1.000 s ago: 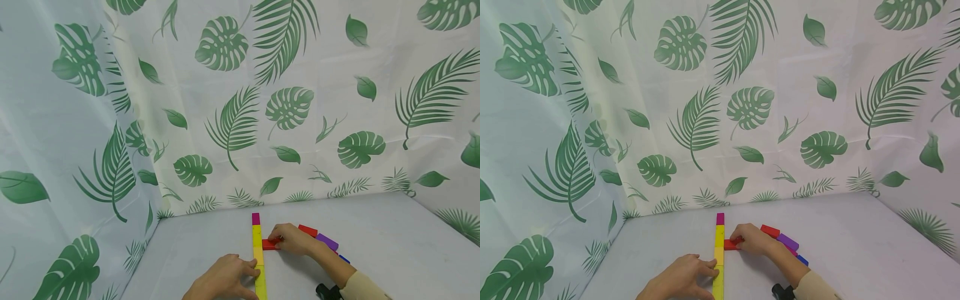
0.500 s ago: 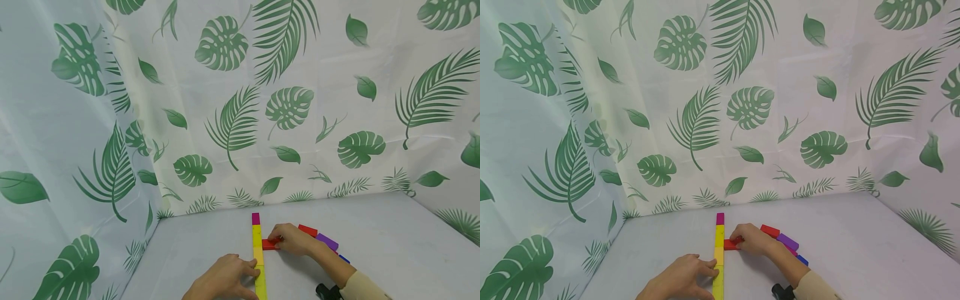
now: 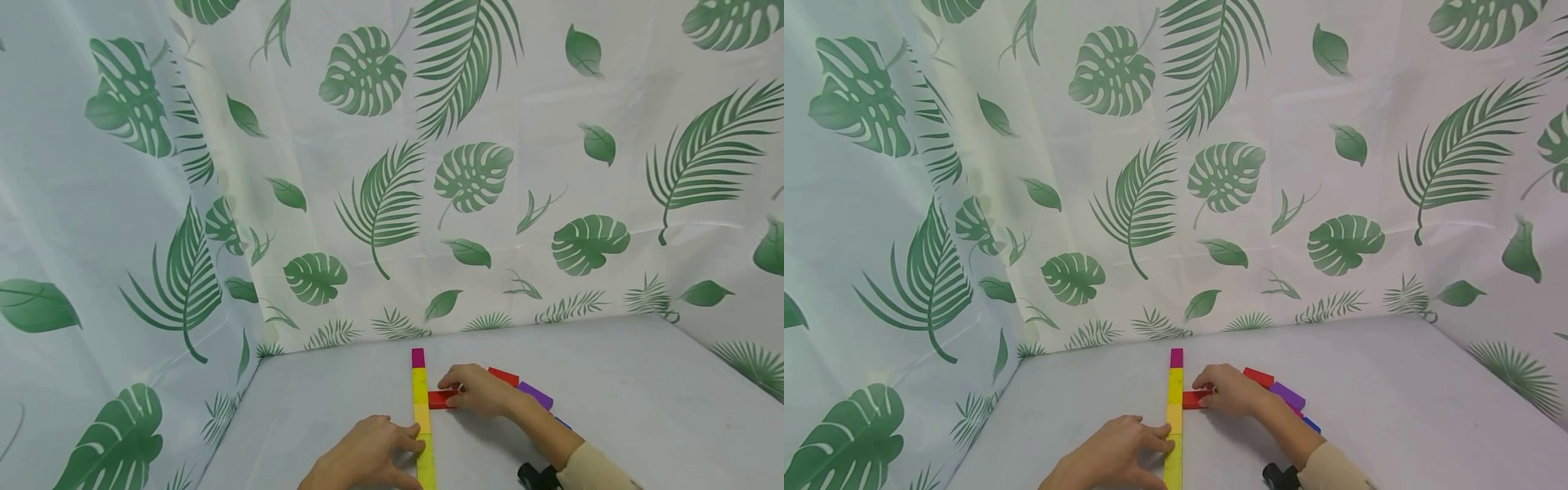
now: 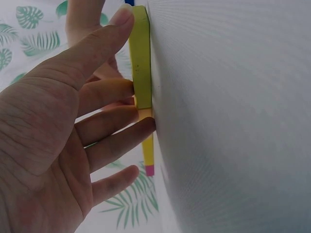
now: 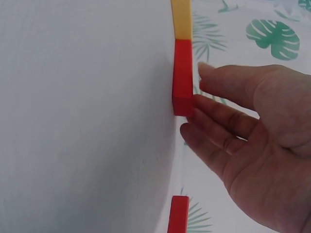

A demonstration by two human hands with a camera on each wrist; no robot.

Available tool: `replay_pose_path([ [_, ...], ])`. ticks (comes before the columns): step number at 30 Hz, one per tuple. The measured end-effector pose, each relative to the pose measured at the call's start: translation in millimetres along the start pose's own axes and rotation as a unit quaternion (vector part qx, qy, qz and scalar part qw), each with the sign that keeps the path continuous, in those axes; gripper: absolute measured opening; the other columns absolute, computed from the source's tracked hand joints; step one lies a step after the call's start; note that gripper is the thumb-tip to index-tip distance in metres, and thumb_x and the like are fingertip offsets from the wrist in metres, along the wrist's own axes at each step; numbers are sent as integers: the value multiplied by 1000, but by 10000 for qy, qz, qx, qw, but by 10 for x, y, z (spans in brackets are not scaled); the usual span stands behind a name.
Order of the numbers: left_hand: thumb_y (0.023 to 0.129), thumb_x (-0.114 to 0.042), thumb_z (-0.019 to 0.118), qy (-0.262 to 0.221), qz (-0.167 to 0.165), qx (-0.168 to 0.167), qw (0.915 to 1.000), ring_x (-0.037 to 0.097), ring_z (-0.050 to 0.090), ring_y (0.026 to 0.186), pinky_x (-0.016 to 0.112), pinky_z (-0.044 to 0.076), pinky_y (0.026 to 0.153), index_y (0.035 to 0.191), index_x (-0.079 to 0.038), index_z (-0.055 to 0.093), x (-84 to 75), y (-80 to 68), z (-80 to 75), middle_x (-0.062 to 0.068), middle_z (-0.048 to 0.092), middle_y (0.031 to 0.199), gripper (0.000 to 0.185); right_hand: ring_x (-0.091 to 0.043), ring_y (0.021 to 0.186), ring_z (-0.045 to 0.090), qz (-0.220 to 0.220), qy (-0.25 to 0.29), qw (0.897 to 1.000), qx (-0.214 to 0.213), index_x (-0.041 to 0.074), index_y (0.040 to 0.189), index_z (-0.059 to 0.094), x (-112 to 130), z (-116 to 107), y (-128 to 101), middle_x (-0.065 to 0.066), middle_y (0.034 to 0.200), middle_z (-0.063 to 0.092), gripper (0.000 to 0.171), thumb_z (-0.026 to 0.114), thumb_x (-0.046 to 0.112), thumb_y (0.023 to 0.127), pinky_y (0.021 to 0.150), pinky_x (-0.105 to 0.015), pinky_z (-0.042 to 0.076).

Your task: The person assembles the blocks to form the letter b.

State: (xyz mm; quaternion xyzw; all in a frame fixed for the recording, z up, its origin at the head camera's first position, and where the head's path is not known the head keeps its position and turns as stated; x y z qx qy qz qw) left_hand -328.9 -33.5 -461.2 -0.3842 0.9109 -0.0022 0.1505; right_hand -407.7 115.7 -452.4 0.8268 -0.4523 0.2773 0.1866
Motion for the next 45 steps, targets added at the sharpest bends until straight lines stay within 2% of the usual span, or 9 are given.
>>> replay_pose_path([
  [6, 79, -63, 82, -181, -169, 97, 9996, -5, 49, 86, 18, 41, 74, 131, -42, 71, 28, 16, 20, -19, 64, 141, 57, -22, 105, 64, -86, -74, 9998, -146, 7, 123, 75, -16, -93, -9, -3, 114, 73, 30, 75, 19, 96, 90, -44, 59],
  [13, 79, -63, 82, -60, -188, 122, 9997, -5, 49, 87, 17, 42, 75, 132, -43, 70, 21, 18, 25, -19, 63, 142, 58, -28, 105, 65, -249, -260, 9979, -537, 7, 124, 74, -19, -324, -103, -7, 117, 73, 32, 75, 22, 96, 89, -40, 59],
  [18, 79, -63, 83, -5, -205, 117, 9997, -5, 50, 89, 17, 42, 75, 133, -43, 69, 13, 11, 16, -19, 63, 142, 59, -29, 108, 65, -173, -306, 9958, -844, 10, 126, 73, -123, -557, -219, -8, 119, 73, 34, 76, 24, 95, 87, -32, 58],
  [25, 78, -61, 84, 8, -89, 32, 10000, -6, 50, 89, 16, 40, 74, 133, -41, 69, 0, 1, 8, -17, 64, 142, 60, -31, 110, 65, -53, -322, 9933, -1107, 10, 127, 72, -289, -791, -377, -5, 119, 73, 35, 75, 24, 96, 85, -28, 57],
  [29, 78, -61, 84, -81, -146, 29, 9999, -5, 47, 85, 17, 39, 70, 133, -42, 69, 16, 2, 20, -19, 63, 142, 60, -31, 111, 63, 104, -254, 9929, -1157, 10, 129, 71, -389, -838, -417, -8, 121, 72, 35, 75, 23, 96, 83, -24, 56],
  [34, 77, -61, 85, -186, -218, 27, 9996, -3, 46, 81, 18, 39, 68, 132, -43, 69, 33, 3, 34, -21, 62, 142, 59, -33, 111, 63, 57, -203, 9939, -1087, 8, 129, 71, -431, -834, -422, -13, 122, 71, 34, 74, 21, 97, 83, -26, 57],
  [39, 78, -61, 85, -75, -135, 11, 9999, -4, 47, 84, 17, 40, 71, 133, -43, 69, 19, 4, 19, -20, 63, 142, 59, -35, 112, 63, 121, -201, 9946, -1013, 8, 129, 70, -458, -823, -429, -14, 123, 70, 35, 74, 19, 97, 83, -29, 58],
  [45, 78, -62, 84, -83, -158, 54, 9998, -5, 48, 88, 17, 41, 74, 133, -43, 69, 24, 1, 27, -19, 62, 143, 60, -31, 112, 62, 443, -127, 9946, -929, 8, 130, 70, -523, -799, -432, -14, 123, 69, 36, 75, 17, 96, 82, -30, 60],
])
Point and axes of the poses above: each hand's wrist, its own y-axis towards the middle knuckle, its own z-axis out of the palm, x = y × z, the point moved 10 cm from there along y, towards the middle knuckle
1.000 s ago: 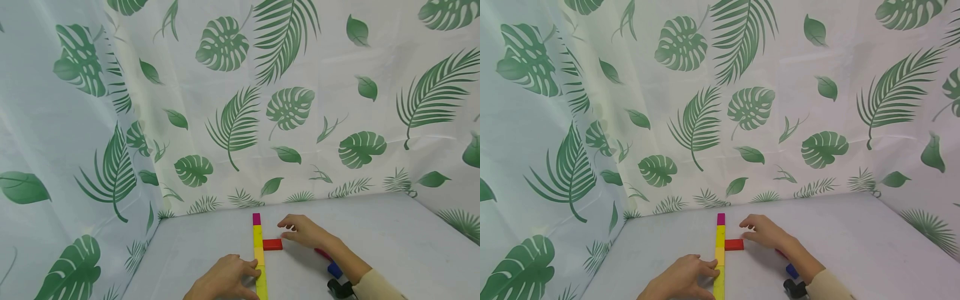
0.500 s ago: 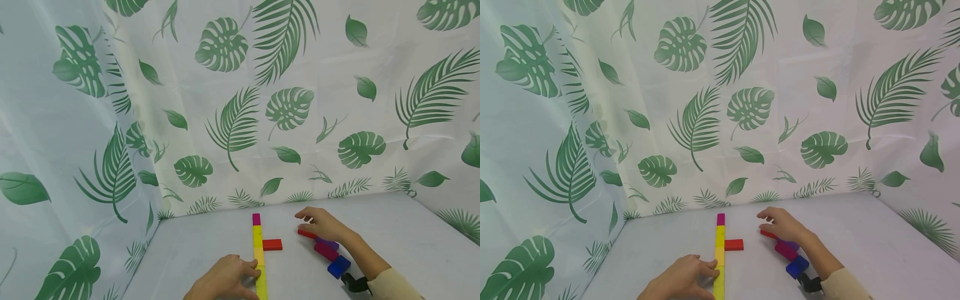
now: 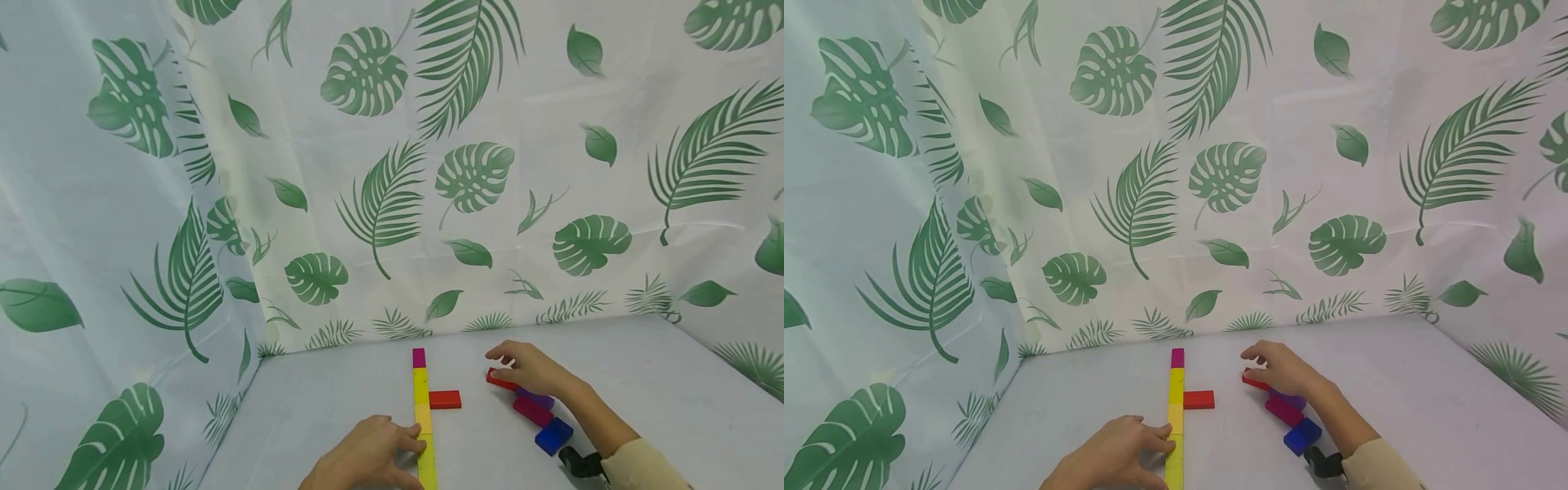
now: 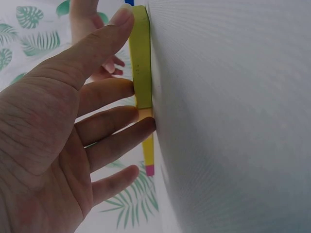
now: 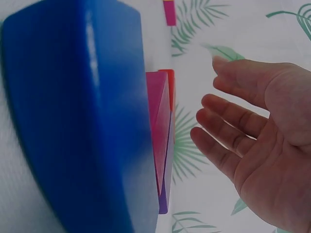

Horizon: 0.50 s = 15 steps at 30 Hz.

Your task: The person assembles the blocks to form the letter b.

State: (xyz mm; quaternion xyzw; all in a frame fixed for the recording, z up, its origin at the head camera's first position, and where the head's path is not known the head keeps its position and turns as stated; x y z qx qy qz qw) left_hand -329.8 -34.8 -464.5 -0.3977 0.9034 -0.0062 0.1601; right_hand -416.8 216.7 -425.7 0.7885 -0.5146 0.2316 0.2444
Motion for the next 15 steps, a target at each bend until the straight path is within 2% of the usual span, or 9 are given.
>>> replay_pose_path([
  [6, 78, -63, 83, 16, 18, -13, 10000, -5, 48, 89, 17, 41, 74, 133, -44, 68, 2, -3, -1, -19, 62, 144, 61, -29, 111, 62, 52, -49, 10000, 6, 7, 131, 69, -50, 23, 2, -13, 122, 69, 38, 75, 17, 95, 81, -31, 60],
  [15, 79, -62, 83, 265, 325, -172, 9990, -6, 53, 93, 15, 43, 77, 133, -40, 70, -33, -17, -28, -14, 64, 143, 60, -29, 110, 62, 125, -140, 9998, 77, 5, 131, 69, -146, 71, 10, -11, 118, 69, 40, 77, 17, 94, 79, -32, 60],
])
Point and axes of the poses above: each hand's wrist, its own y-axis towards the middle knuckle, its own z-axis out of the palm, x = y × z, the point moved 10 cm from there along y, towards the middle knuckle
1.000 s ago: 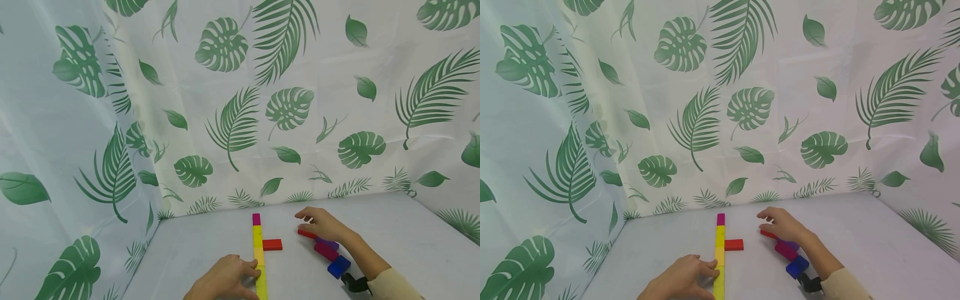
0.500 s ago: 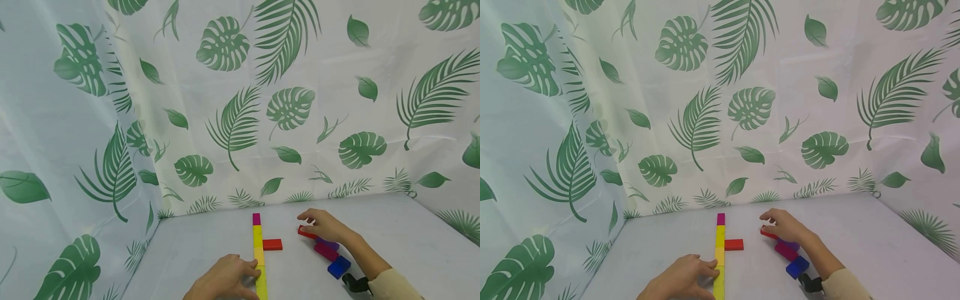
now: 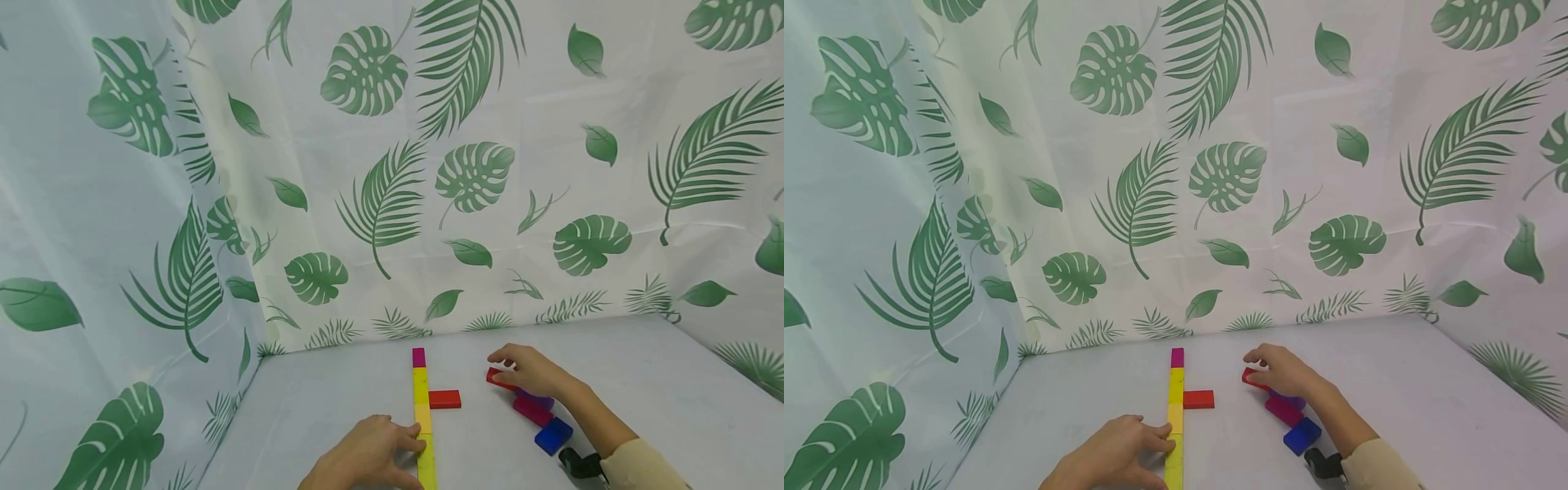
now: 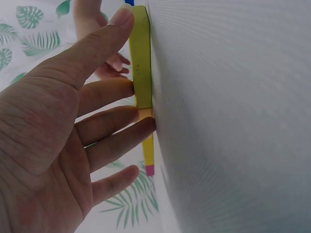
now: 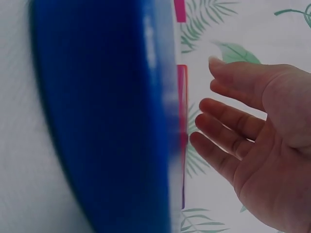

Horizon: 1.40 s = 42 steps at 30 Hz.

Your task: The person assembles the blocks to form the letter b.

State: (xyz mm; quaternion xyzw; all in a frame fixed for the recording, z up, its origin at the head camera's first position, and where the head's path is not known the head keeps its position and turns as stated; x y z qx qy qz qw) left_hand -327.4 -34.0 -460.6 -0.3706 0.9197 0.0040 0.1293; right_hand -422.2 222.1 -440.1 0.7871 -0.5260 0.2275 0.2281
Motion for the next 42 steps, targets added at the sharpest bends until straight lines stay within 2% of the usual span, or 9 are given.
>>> replay_pose_path([
  [5, 79, -62, 83, -68, -95, 59, 9999, -6, 51, 90, 15, 42, 75, 133, -41, 69, 7, 9, 12, -16, 63, 143, 60, -22, 105, 62, 84, -82, 9999, 35, 4, 129, 70, -61, 38, 7, -7, 113, 70, 38, 77, 15, 93, 79, -32, 60],
  [8, 79, -63, 83, -89, -109, 59, 9999, -6, 50, 89, 16, 42, 76, 133, -41, 70, 10, 12, 17, -16, 63, 143, 60, -20, 102, 62, 207, -95, 9997, 22, 5, 127, 71, -91, 55, 4, -6, 112, 70, 36, 78, 12, 92, 82, -37, 61],
  [14, 79, -62, 83, -118, -93, 38, 9999, -7, 50, 91, 15, 42, 76, 133, -40, 70, 7, 12, 14, -16, 63, 143, 60, -24, 107, 63, 397, -164, 9991, -62, 5, 125, 72, -115, 59, -16, -7, 115, 70, 36, 79, 8, 90, 89, -46, 60],
  [26, 79, -60, 84, -262, -257, 128, 9992, -6, 48, 80, 16, 42, 69, 133, -41, 69, 17, 16, 23, -17, 63, 142, 59, -27, 111, 63, 402, -241, 9989, -62, 6, 125, 73, -117, 79, -6, -8, 117, 70, 36, 80, 7, 89, 91, -48, 59],
  [36, 79, -59, 84, -251, -201, 133, 9994, -7, 49, 79, 15, 42, 68, 133, -39, 70, 11, 21, 16, -16, 64, 142, 59, -31, 114, 64, 84, -277, 9996, 7, 10, 120, 77, 6, 113, 6, -6, 118, 72, 32, 79, 6, 89, 96, -52, 57],
  [42, 79, -60, 84, -446, -392, 226, 9980, -5, 47, 82, 18, 40, 68, 132, -42, 70, 43, 19, 44, -19, 63, 142, 58, -28, 113, 64, -153, -131, 9994, 287, 10, 121, 78, 71, 191, 11, -3, 117, 72, 31, 78, 5, 90, 94, -51, 58],
])
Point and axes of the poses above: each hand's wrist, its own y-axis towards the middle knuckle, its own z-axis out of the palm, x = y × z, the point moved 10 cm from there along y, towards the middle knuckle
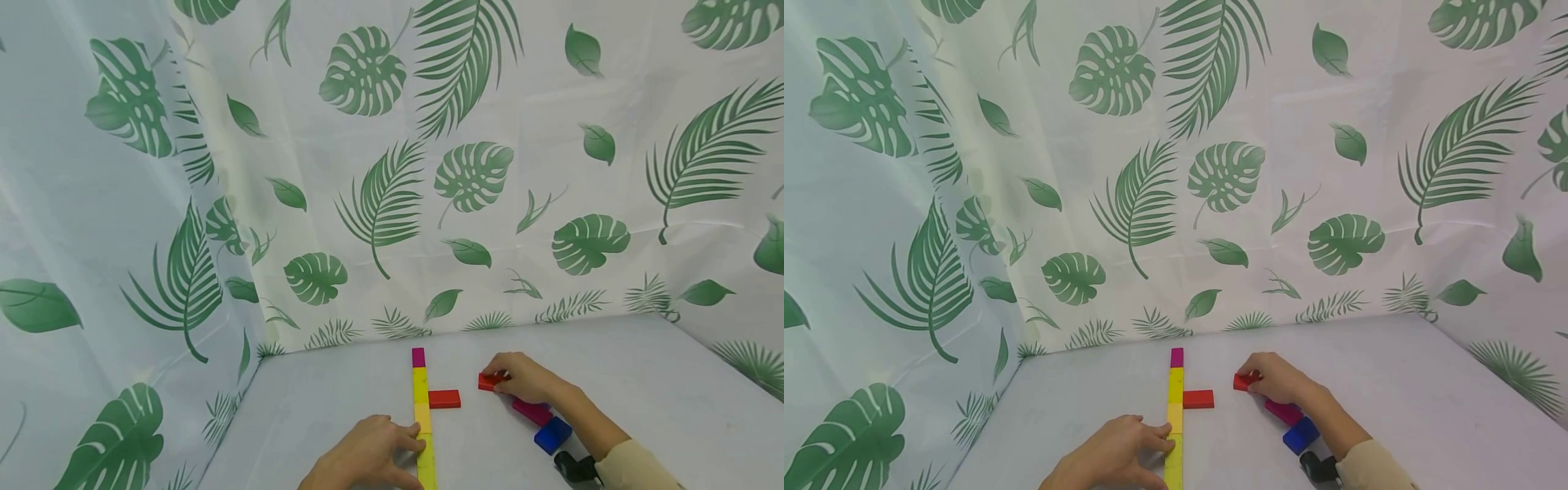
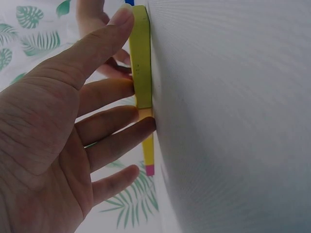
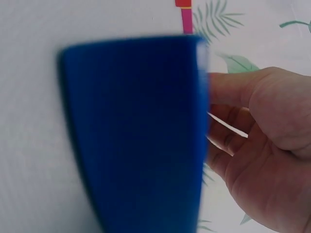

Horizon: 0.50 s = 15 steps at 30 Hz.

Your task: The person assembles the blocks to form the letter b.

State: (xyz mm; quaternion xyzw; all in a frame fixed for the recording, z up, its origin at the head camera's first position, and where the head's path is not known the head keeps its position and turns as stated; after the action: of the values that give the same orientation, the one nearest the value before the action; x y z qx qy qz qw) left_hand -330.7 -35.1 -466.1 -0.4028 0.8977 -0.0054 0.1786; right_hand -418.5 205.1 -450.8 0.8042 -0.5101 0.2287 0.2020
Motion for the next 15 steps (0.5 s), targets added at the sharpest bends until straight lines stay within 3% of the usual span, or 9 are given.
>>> replay_pose_path([
  [7, 78, -60, 85, -41, -32, -42, 10000, -4, 47, 81, 18, 39, 66, 131, -42, 70, 7, -5, 6, -20, 63, 141, 57, -26, 108, 66, -338, 63, 9992, 213, 8, 121, 77, 96, 37, 1, -3, 115, 73, 31, 77, 5, 91, 92, -50, 58],
  [15, 78, -60, 85, -2, -19, -49, 10000, -5, 47, 80, 18, 39, 66, 131, -42, 70, 4, -5, -1, -20, 64, 141, 57, -24, 105, 64, -392, 133, 9988, 256, 10, 120, 78, 126, 56, 11, -2, 114, 73, 29, 78, 7, 91, 92, -50, 58],
])
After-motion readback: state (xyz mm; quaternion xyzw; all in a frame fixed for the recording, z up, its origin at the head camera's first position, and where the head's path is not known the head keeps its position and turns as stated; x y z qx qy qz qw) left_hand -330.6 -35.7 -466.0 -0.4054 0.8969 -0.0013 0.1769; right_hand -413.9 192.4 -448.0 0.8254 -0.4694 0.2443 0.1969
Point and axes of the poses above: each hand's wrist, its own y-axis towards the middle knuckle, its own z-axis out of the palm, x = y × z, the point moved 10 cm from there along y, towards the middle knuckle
